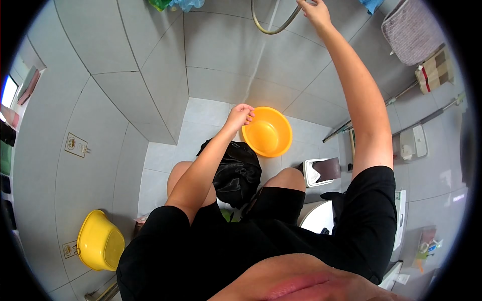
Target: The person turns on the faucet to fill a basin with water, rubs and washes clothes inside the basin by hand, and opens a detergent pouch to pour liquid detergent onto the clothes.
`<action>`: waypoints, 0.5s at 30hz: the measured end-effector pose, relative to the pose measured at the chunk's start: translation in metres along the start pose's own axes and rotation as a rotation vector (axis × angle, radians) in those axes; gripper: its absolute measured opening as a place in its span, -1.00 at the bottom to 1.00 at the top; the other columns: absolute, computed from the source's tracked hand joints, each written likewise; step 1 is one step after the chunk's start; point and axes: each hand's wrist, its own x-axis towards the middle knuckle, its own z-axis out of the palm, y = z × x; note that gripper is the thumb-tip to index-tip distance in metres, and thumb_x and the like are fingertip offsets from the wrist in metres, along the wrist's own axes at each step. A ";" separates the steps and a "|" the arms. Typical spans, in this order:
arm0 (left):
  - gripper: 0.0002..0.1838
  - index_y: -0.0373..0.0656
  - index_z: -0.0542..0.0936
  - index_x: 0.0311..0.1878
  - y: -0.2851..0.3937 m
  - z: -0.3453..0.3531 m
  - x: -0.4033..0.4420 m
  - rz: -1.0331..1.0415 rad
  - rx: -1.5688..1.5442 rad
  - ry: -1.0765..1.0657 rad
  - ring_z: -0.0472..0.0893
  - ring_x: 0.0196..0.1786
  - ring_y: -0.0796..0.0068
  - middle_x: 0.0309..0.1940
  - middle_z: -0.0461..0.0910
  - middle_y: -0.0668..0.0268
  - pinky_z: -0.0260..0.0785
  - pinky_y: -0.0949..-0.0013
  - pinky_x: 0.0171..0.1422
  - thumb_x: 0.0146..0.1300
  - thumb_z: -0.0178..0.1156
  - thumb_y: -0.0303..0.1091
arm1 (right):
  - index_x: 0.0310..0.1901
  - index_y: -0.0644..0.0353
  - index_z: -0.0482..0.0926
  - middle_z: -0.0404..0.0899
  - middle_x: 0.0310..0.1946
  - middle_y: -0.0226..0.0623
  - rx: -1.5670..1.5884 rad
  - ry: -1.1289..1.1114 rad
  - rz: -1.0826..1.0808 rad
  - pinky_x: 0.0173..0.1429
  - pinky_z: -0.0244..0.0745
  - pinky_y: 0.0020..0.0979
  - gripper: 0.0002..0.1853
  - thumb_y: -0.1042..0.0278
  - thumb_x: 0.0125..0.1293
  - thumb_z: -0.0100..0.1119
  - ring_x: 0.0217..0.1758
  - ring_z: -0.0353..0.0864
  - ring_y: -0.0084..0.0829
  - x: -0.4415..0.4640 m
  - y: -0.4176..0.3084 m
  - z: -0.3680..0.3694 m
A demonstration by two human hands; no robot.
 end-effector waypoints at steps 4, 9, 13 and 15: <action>-0.79 -0.10 0.62 0.01 -0.004 -0.003 0.002 -0.004 0.013 0.000 0.61 -0.21 0.58 -0.22 0.66 0.39 0.49 0.45 -0.10 0.52 0.01 -0.30 | 0.27 0.37 0.49 0.72 -0.13 -0.19 0.082 0.069 -0.078 -0.04 0.61 -0.34 -0.36 0.07 0.33 0.43 -0.15 0.70 -0.39 0.033 -0.031 0.000; -0.78 -0.10 0.61 0.00 -0.012 -0.013 0.007 0.050 -0.012 -0.006 0.62 -0.27 0.58 -0.26 0.67 0.38 0.48 0.46 -0.18 0.55 -0.01 -0.29 | 0.14 0.19 0.52 0.57 -0.37 -0.41 0.638 0.044 -0.080 -0.33 0.48 -0.43 -0.72 0.22 0.56 0.12 -0.41 0.54 -0.52 0.047 -0.121 -0.016; -0.78 -0.11 0.61 0.00 -0.021 -0.023 0.013 0.071 -0.079 -0.023 0.62 -0.29 0.57 -0.26 0.67 0.37 0.48 0.47 -0.23 0.57 0.00 -0.28 | -0.02 0.18 0.56 0.51 -0.42 -0.38 0.884 0.600 -0.159 -0.53 0.31 -0.37 -0.77 0.23 0.59 -0.02 -0.57 0.38 -0.47 0.123 -0.201 -0.014; -0.77 -0.15 0.61 -0.01 -0.015 -0.023 0.009 0.078 -0.093 -0.014 0.62 -0.31 0.54 -0.27 0.68 0.32 0.49 0.43 -0.25 0.57 0.00 -0.27 | -0.20 0.18 0.55 0.52 -0.41 -0.35 0.698 0.795 -0.478 -0.43 0.32 -0.36 -0.78 0.27 0.57 -0.01 -0.47 0.41 -0.42 0.149 -0.266 0.003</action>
